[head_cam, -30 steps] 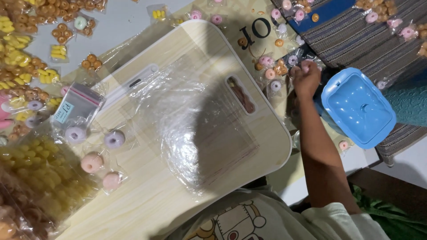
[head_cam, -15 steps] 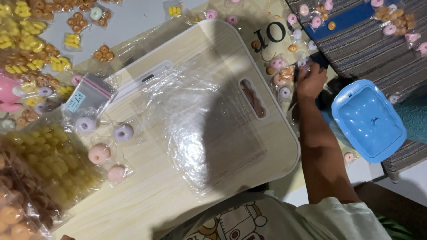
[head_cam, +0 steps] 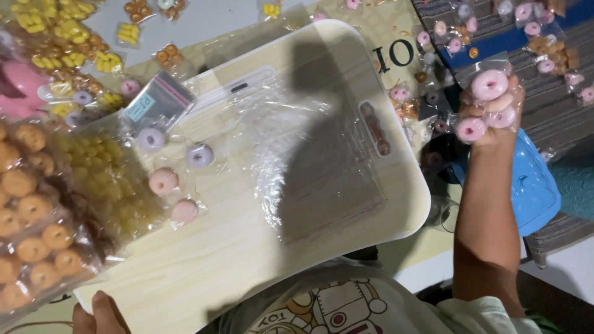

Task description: Packaging small, pink, donut-shaped snacks into clear plastic bags on a white tray.

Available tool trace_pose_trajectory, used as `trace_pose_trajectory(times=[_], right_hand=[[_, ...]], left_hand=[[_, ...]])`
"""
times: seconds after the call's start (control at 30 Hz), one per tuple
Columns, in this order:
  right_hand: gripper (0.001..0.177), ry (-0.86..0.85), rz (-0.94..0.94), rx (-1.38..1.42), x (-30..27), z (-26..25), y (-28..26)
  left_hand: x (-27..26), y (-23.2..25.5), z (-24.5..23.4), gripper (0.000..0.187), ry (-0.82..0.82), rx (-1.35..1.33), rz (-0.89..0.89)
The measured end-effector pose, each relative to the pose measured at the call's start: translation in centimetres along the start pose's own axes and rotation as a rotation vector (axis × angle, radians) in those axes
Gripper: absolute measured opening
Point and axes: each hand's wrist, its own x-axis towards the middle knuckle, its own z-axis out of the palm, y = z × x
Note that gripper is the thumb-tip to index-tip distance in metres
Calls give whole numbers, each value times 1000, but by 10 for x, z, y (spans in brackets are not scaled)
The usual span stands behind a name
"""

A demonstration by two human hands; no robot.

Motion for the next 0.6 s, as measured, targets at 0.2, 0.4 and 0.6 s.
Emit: trace_pose_trajectory(times=[0.2,0.4,0.6], right_hand=[[39,-763,-541,-1832,38,233,116],[24,-591,253,-1038,39,361,301],[59,-738,349,-1264,19,398,343]], left_hand=[[7,-3,-14,41,-77,125,-23],[2,9,-17,36,-73,26,-33],[-1,25,-21,36,-90,16,-50]])
